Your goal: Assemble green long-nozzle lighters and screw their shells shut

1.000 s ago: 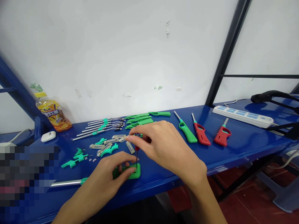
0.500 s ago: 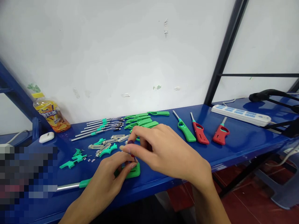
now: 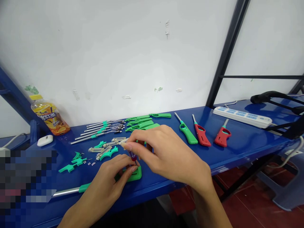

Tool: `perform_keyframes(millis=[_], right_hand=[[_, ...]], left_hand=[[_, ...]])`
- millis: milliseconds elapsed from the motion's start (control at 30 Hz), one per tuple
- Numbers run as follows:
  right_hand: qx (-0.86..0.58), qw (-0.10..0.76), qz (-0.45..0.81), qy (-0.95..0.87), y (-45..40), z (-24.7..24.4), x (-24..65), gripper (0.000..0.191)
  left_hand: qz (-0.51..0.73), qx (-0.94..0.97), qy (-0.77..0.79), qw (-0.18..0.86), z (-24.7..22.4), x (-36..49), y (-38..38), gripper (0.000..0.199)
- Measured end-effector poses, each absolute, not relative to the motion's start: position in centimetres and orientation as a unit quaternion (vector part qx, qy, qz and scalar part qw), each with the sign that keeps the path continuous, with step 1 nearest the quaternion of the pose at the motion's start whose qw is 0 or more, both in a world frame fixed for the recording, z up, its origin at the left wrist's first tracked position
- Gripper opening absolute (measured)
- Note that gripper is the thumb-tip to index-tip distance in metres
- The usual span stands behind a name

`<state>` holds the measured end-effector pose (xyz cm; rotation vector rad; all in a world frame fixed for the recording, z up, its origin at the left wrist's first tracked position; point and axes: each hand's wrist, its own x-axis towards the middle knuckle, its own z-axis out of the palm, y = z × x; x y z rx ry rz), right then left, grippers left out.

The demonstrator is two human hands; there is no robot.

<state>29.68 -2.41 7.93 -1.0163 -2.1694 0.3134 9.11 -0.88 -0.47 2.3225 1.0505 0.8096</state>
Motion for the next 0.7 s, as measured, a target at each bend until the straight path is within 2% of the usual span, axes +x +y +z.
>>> perform_keyframes(millis=[167,267,333,533,633,700], right_hand=[[-0.455,0.38,0.103,-0.798,-2.5,7.87,29.18,0.036],[-0.433,0.379,0.129,-0.808,-2.62,7.98,29.29,0.022],[-0.408,0.373,0.143,-0.821,-2.65,8.08,29.49,0.02],[-0.423,0.384,0.187,-0.799,-2.17,7.83,29.26,0.032],[-0.468,0.407,0.155,-0.769,-2.08,7.63,28.75,0.046],[-0.478,0.406,0.153,-0.764,-2.23,7.65,28.66,0.042]], left_hand=[[0.31,0.838,0.391,0.222,-1.01,9.12,-0.71,0.013],[0.306,0.841,0.389,0.219,-1.06,9.09,-0.63,0.016],[0.304,0.843,0.385,0.22,-0.95,9.09,-0.6,0.017],[0.318,0.838,0.384,0.221,-0.99,9.17,-0.54,0.015],[0.326,0.834,0.388,0.218,-1.25,9.14,-0.62,0.014],[0.325,0.833,0.389,0.219,-1.31,9.08,-0.72,0.014]])
